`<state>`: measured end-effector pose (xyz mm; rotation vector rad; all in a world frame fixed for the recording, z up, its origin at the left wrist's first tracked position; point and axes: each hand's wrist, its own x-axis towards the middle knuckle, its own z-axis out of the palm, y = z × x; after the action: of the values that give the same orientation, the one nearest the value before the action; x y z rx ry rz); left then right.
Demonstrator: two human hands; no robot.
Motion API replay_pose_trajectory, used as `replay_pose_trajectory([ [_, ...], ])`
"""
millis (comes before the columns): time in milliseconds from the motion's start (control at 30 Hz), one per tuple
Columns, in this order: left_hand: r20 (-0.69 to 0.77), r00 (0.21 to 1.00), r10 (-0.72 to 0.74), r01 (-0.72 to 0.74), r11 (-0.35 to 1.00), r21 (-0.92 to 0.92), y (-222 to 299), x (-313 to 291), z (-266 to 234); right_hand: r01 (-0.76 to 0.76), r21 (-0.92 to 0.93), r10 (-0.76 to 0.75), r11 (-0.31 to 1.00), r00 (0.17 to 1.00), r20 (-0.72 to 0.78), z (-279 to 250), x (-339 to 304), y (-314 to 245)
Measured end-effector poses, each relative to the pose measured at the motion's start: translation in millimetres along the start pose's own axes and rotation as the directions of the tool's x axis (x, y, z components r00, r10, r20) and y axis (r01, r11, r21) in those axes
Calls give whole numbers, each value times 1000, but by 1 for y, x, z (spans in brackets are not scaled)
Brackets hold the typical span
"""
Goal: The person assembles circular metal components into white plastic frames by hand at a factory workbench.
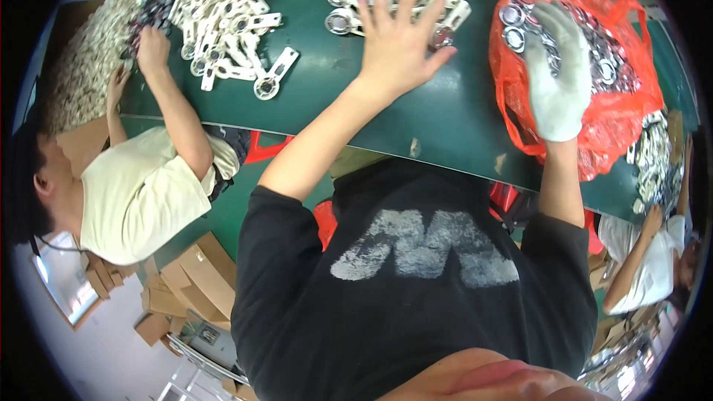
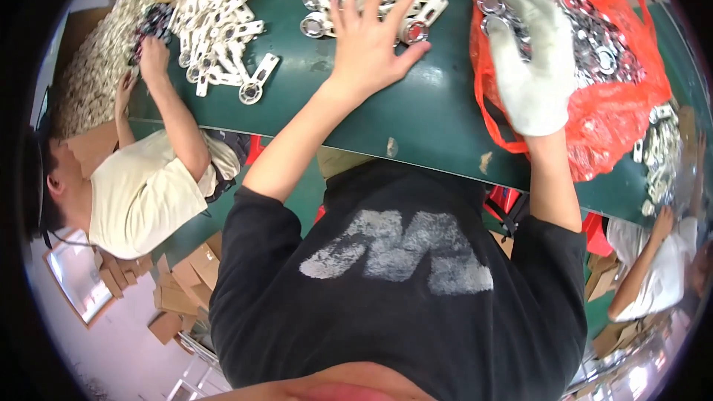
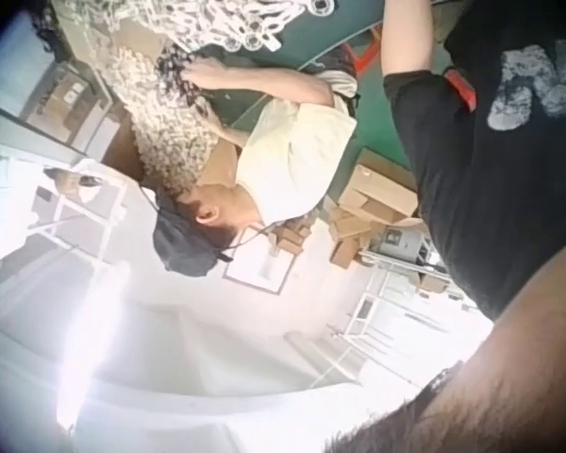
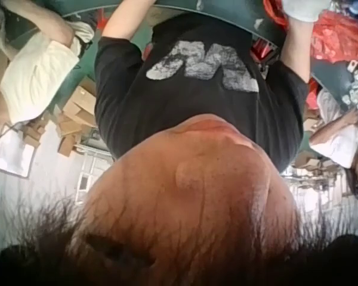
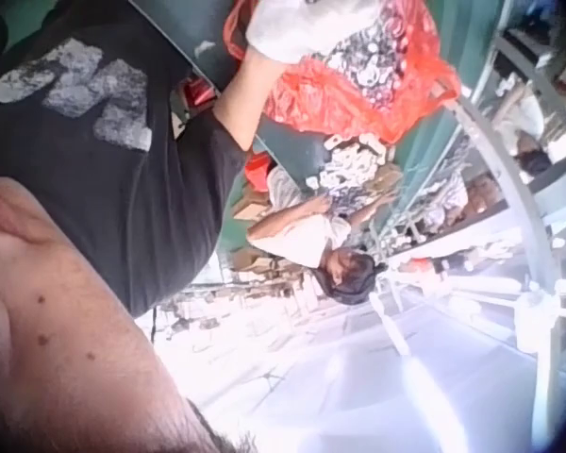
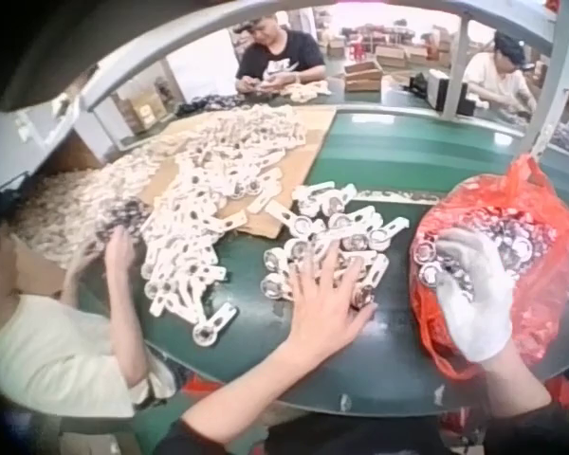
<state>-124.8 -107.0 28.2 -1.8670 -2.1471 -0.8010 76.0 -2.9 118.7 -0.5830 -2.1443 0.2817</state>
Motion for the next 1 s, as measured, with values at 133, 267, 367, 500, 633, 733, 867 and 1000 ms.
replay_pose_trajectory([
  [133, -81, 994, 77, -87, 987, -136, -6, 1, -34, 139, 147, -158, 979, 980, 123, 23, -12, -9],
  [267, -96, 960, -261, 278, 879, 388, -53, -54, -103, 110, 219, -140, 969, 982, 126, 24, -24, 4],
  [367, 27, 918, -395, 325, 791, 518, -66, -96, -119, 33, 253, -56, 967, 995, 85, 9, -22, 2],
  [500, -9, 935, -353, 345, 907, 240, -71, -113, -107, 160, 286, -179, 945, 983, 41, 6, -14, 7],
  [633, 48, 989, -139, 146, 970, -195, -5, -55, -107, 239, 259, -301, 936, 924, 235, 9, -15, -20],
  [733, -65, 972, 224, -232, 905, -358, 45, 2, -83, 218, 19, -213, 976, 931, 297, 6, -18, -20],
  [867, -141, 990, 20, -122, 631, -766, 72, 56, -34, -35, -122, 64, 992, 969, 240, -21, -10, 18],
  [1000, -41, 975, 218, -215, 889, -405, 85, 87, -4, -564, -171, 588, 807, 791, 166, -51, -2, 59],
])
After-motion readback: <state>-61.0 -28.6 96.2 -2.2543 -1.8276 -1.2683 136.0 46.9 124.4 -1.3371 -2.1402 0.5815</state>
